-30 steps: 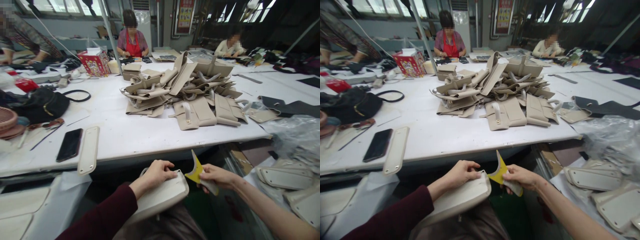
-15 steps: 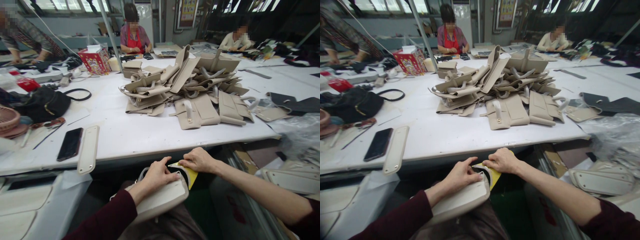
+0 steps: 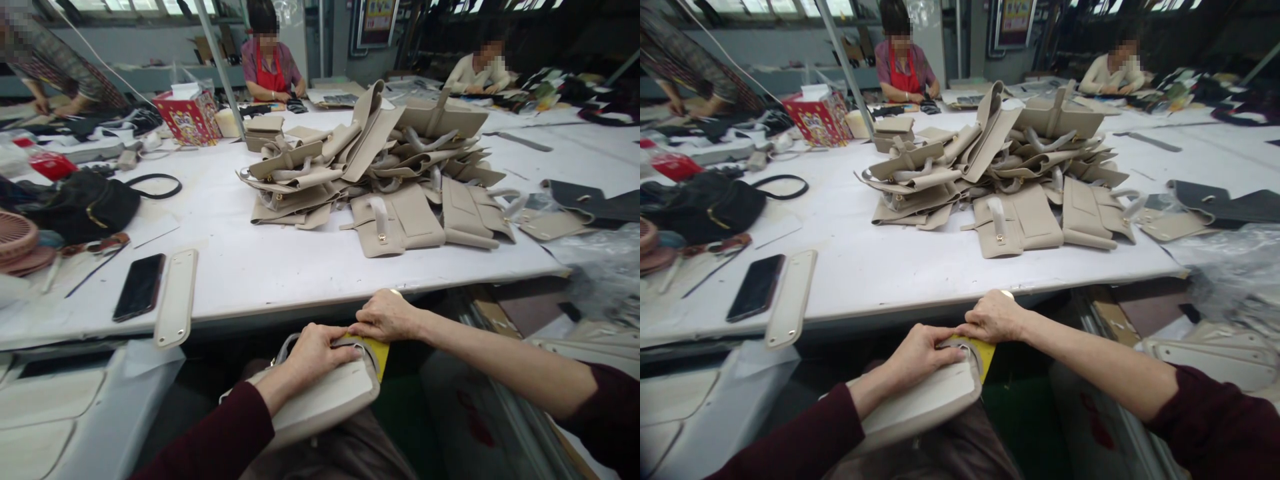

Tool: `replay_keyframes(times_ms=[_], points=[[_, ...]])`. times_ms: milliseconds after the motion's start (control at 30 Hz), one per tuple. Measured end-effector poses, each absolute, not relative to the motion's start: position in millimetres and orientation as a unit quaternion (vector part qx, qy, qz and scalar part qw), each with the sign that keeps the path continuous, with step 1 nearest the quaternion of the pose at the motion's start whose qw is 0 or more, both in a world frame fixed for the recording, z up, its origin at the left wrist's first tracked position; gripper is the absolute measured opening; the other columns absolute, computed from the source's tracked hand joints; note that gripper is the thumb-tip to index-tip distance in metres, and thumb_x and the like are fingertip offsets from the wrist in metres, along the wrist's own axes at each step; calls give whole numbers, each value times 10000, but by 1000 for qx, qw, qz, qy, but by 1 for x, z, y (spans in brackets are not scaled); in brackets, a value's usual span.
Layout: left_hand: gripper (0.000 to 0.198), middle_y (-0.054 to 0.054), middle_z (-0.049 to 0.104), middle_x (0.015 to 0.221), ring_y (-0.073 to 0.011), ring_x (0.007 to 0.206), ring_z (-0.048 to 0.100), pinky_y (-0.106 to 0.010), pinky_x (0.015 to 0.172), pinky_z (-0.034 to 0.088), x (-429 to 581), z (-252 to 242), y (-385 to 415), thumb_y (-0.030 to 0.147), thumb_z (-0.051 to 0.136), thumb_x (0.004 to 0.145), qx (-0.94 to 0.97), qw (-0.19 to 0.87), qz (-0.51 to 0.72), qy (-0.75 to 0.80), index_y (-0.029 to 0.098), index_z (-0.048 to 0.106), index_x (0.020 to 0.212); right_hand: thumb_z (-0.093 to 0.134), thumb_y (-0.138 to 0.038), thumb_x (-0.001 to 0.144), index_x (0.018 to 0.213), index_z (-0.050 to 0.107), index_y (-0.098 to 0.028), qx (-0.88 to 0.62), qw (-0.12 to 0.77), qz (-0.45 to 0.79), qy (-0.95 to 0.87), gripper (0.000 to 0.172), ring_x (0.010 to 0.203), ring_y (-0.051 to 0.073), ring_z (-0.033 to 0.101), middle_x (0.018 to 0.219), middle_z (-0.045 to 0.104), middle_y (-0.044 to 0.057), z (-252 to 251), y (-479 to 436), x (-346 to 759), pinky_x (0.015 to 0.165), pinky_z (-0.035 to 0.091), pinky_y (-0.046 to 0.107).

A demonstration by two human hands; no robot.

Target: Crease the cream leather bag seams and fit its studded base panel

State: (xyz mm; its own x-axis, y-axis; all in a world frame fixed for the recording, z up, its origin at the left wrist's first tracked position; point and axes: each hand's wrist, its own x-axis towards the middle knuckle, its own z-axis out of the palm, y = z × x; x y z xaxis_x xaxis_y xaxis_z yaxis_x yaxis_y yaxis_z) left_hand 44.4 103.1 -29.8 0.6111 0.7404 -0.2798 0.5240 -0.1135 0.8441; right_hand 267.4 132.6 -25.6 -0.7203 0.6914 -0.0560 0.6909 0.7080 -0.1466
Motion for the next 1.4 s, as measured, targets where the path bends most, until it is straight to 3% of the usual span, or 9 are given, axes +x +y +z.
replay_keyframes(times_ms=[267, 367, 700, 1000, 1267, 1400], points=[[388, 29, 525, 583, -112, 564, 395, -234, 530, 260, 45, -33, 103, 544, 619, 816, 751, 479, 74, 448, 191, 776, 848, 254, -523, 1023, 736, 714, -165, -379, -48, 79, -921, 650, 581, 180, 635, 671, 720, 109, -28, 130, 261, 525, 191, 286], [379, 33, 497, 558, -106, 544, 381, -245, 525, 233, 46, -29, 103, 534, 602, 834, 762, 463, 67, 448, 195, 770, 832, 243, -509, 1027, 753, 729, -165, -385, -57, 79, -918, 655, 580, 197, 648, 664, 717, 115, -29, 128, 258, 523, 196, 289], [391, -13, 669, 661, -119, 528, 469, -274, 545, 234, 49, -20, 104, 537, 542, 891, 803, 393, 10, 449, 209, 753, 854, 266, -482, 1027, 748, 733, -166, -414, -84, 110, -900, 629, 643, 227, 681, 718, 732, 125, -31, 122, 257, 568, 313, 291], [520, -91, 697, 758, -195, 645, 581, -285, 584, 308, 46, -36, 98, 603, 433, 926, 858, 320, 18, 401, 184, 730, 842, 209, -472, 1033, 835, 762, -216, -495, -97, 128, -854, 641, 703, 246, 702, 788, 752, 112, -33, 90, 248, 598, 355, 300], [600, -13, 601, 642, -141, 606, 461, -253, 555, 308, 38, -30, 107, 569, 369, 932, 735, 543, 49, 404, 132, 744, 764, 215, -477, 1018, 751, 727, -166, -550, -50, 154, -819, 656, 637, 249, 670, 730, 728, 149, -29, 56, 243, 582, 331, 307], [445, -45, 705, 850, -167, 704, 543, -255, 648, 411, 34, -29, 113, 506, 570, 819, 657, 640, 55, 395, 127, 768, 944, 191, -555, 1007, 595, 642, -173, -584, 9, 208, -785, 720, 524, 171, 582, 577, 654, 73, -41, 39, 256, 531, 310, 277]])
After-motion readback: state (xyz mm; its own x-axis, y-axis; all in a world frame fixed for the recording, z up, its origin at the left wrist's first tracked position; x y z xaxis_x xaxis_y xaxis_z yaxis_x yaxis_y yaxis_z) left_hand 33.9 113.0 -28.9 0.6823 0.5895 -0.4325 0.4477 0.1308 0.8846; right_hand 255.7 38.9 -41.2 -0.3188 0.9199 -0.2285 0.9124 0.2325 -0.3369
